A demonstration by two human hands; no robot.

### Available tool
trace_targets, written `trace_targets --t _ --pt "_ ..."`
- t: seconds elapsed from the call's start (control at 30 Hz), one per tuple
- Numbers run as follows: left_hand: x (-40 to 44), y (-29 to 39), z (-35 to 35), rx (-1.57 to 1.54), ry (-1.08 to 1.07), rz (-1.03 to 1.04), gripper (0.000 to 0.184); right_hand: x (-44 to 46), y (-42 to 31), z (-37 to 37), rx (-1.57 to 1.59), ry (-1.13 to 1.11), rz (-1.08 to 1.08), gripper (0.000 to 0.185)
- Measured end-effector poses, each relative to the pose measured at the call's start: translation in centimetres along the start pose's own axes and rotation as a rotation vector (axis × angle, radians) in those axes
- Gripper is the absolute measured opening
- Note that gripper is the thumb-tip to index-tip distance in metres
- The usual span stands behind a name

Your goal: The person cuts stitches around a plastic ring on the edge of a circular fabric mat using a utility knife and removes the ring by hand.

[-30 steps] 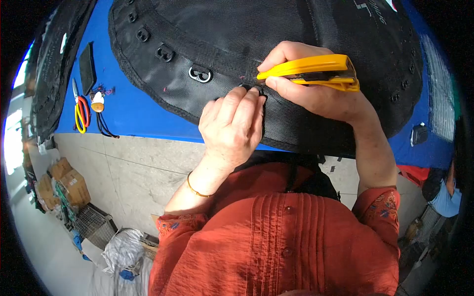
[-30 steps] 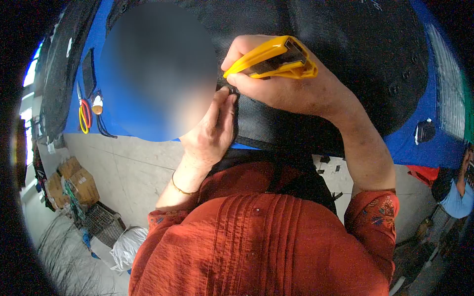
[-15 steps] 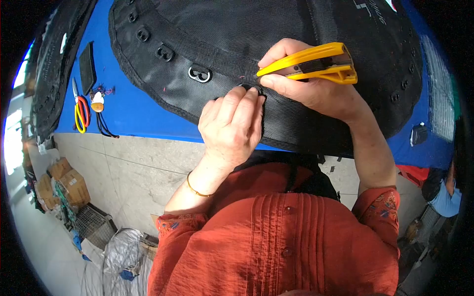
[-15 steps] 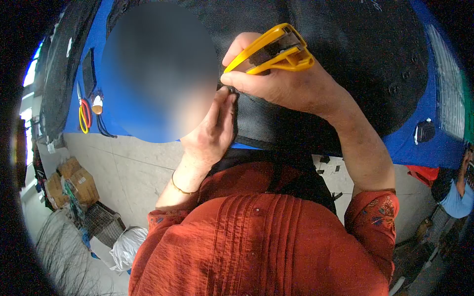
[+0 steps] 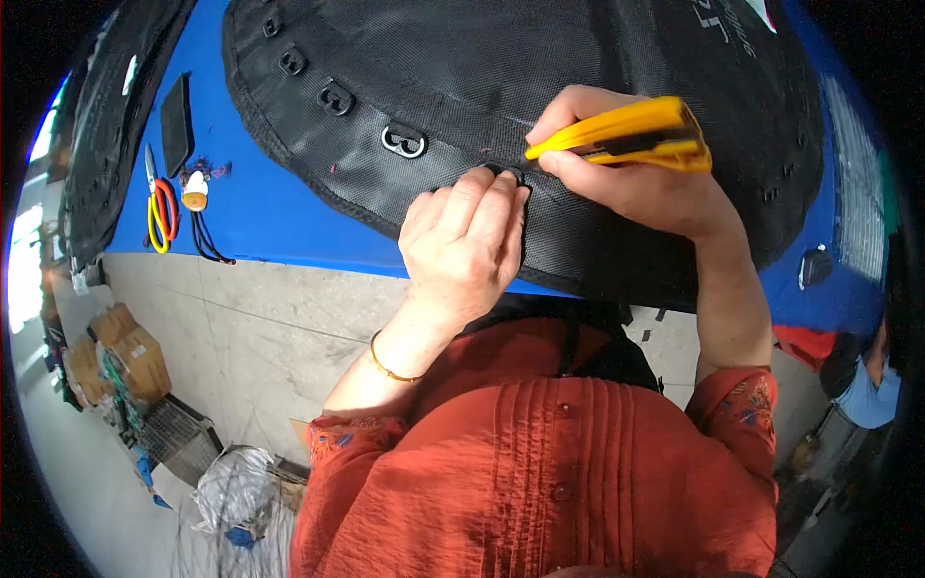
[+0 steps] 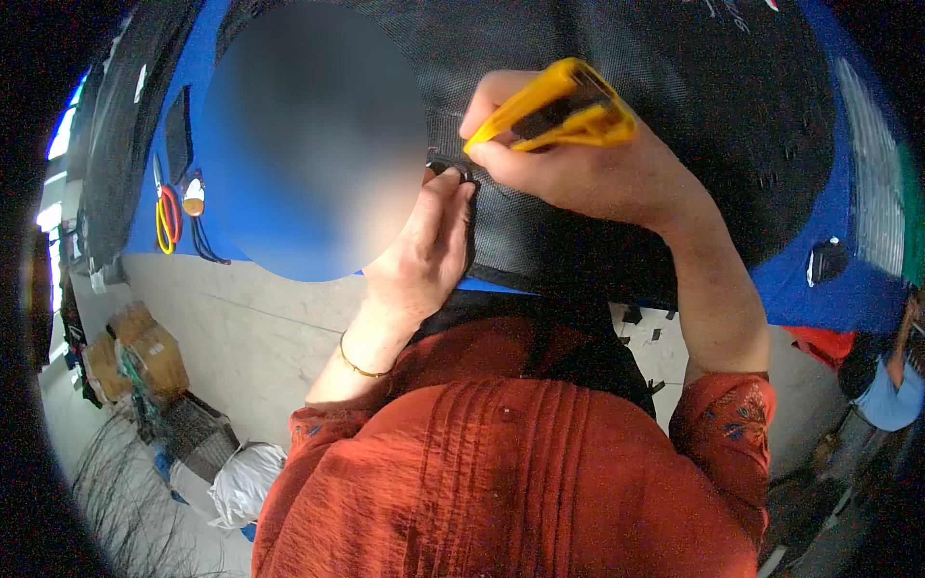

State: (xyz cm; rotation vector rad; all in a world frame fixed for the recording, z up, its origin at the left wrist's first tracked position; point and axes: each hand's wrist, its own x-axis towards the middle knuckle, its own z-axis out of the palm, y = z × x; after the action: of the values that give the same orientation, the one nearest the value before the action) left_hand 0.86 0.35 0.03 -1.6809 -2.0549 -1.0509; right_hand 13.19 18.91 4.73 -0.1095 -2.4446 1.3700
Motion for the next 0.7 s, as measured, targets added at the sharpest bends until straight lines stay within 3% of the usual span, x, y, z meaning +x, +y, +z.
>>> trace_targets --t 0.17,0.23,0.37,0.4,0.43,0.53,0.6,0.7 --pt "0.0 0.0 0.1 -0.018 0.015 0.010 0.018 0.4 -0.8 0.0 -0.067 0.055 0.015 0.012" --pt "0.0 0.0 0.1 -0.019 0.010 0.009 0.018 1.1 -1.1 -0.2 0.047 0.078 -0.023 0.010" --pt "-0.1 0.2 0.0 -0.013 -0.006 0.007 0.020 2.2 -0.7 -0.5 -0.046 0.011 -0.136 0.008" --pt "-0.1 0.2 0.0 -0.012 -0.005 0.006 0.020 2.4 -1.1 -0.2 0.067 0.005 0.041 0.010" --pt "-0.1 0.1 0.0 -0.010 -0.007 0.014 0.020 2.4 -1.0 -0.2 0.071 0.002 0.039 0.010" --pt "-0.1 0.1 -0.1 -0.003 -0.019 0.016 0.021 2.5 -0.2 0.2 -0.045 -0.059 -0.002 0.010" --pt "-0.1 0.2 -0.2 -0.001 -0.032 0.014 0.021 2.3 0.6 0.4 -0.176 -0.026 -0.164 0.010" --pt "-0.1 0.3 -0.1 -0.009 -0.013 0.017 0.022 1.9 -0.1 0.2 0.015 -0.016 0.019 0.011"
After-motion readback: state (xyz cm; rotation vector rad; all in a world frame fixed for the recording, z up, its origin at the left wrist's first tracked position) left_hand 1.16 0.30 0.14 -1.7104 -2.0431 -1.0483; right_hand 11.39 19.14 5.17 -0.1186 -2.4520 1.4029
